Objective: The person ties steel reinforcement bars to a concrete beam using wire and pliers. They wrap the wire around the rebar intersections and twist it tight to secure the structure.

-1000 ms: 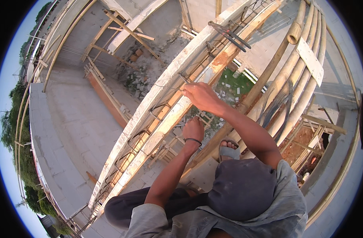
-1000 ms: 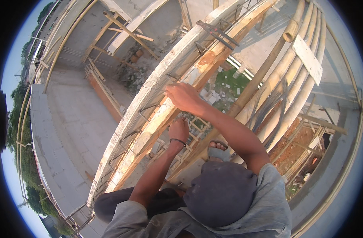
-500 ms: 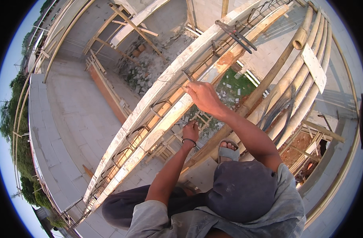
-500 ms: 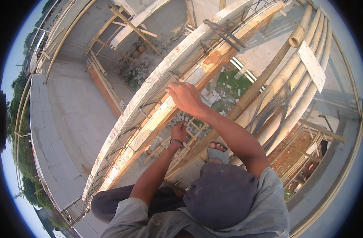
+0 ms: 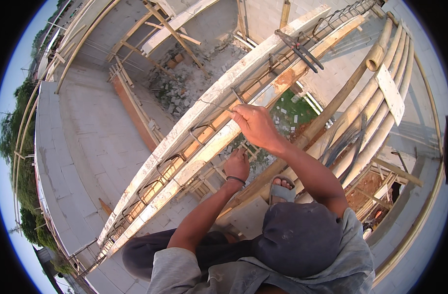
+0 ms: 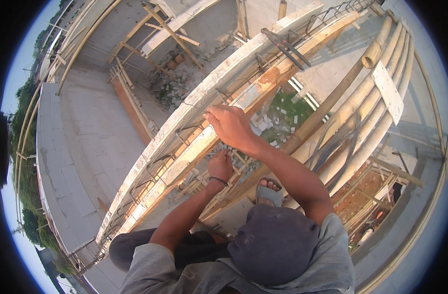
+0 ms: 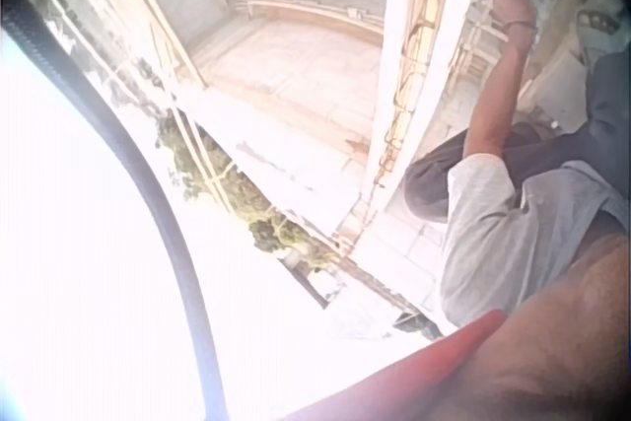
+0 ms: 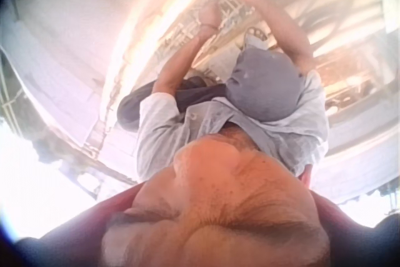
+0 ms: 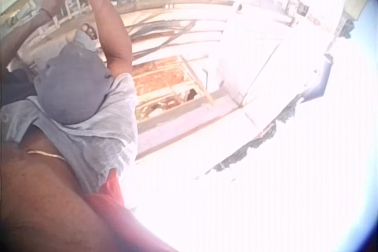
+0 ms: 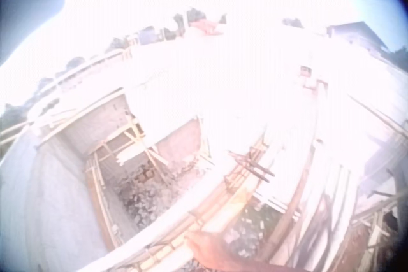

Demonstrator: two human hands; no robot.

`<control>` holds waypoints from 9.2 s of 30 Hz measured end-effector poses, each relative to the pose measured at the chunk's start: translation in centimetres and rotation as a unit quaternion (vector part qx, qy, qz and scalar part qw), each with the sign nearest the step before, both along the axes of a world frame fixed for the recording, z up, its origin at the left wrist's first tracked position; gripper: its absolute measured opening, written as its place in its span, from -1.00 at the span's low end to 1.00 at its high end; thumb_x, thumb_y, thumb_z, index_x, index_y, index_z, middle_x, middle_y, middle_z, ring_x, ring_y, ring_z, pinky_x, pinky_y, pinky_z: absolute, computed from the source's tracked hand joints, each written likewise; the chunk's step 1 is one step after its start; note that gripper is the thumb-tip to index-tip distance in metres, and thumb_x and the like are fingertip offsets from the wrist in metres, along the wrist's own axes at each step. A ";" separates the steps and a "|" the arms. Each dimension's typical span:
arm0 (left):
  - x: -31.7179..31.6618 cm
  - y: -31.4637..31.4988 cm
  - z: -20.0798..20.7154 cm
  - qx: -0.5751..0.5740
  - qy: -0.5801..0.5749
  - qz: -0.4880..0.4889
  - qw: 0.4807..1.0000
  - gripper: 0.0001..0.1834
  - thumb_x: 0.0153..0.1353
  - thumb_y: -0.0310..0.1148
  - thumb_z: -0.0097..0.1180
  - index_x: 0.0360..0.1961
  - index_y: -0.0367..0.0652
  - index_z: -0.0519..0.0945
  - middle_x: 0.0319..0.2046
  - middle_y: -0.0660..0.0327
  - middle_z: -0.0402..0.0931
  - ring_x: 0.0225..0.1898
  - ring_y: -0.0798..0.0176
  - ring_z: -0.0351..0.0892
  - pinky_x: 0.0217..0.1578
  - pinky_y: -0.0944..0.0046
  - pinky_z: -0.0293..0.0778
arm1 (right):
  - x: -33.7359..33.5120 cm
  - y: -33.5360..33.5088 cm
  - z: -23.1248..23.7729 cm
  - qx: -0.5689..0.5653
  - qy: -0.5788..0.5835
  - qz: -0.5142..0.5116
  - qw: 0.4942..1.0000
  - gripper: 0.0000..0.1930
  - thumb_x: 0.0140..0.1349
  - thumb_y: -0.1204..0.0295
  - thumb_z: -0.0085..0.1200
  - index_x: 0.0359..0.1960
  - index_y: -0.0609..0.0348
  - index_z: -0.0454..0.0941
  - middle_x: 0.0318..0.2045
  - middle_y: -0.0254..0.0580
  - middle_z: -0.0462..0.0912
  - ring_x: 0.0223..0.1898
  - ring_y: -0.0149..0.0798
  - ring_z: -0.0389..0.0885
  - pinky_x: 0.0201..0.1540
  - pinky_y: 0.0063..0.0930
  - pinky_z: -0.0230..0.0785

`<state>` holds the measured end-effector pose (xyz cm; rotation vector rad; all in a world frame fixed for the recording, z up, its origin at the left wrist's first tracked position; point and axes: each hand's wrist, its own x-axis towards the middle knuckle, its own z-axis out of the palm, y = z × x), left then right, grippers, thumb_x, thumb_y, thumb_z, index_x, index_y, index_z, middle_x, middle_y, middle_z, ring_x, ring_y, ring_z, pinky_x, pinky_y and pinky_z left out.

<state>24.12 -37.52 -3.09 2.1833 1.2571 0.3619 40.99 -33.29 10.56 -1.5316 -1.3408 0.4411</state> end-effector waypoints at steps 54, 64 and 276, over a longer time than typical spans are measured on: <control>6.4 12.6 10.5 0.050 0.305 -0.341 0.888 -0.79 0.19 -0.32 0.16 -0.29 -0.23 0.72 -0.36 -0.07 0.69 -0.31 -0.15 0.71 -0.23 -0.09 0.58 | -3.0 -6.9 -12.9 -0.074 -0.099 0.011 0.992 -0.87 0.17 0.47 0.19 -0.26 0.20 0.62 -0.40 -0.08 0.63 -0.37 0.08 0.63 -0.35 -0.13 0.50; 14.1 4.2 4.7 0.275 0.754 -0.484 0.349 -0.84 0.06 -0.30 0.24 -0.41 -0.15 0.62 -0.60 0.31 0.45 -0.64 0.30 0.40 -0.54 0.23 0.13 | -11.0 -5.8 -15.7 -0.030 0.535 -0.040 0.844 -0.91 0.39 0.44 0.07 -0.17 0.12 0.43 -0.27 -0.43 0.44 -0.20 -0.52 0.41 -0.15 -0.49 0.32; 6.4 2.2 6.7 0.288 -0.203 -0.257 0.900 -0.47 0.08 -0.38 0.19 0.14 -0.21 0.48 0.00 0.06 0.49 0.11 0.01 0.46 0.29 -0.11 0.26 | 6.7 -10.5 5.7 -0.532 0.199 0.205 0.797 -0.60 0.18 0.33 0.32 -0.10 0.36 0.47 -0.42 -0.02 0.70 -0.45 -0.20 0.73 -0.39 -0.32 0.54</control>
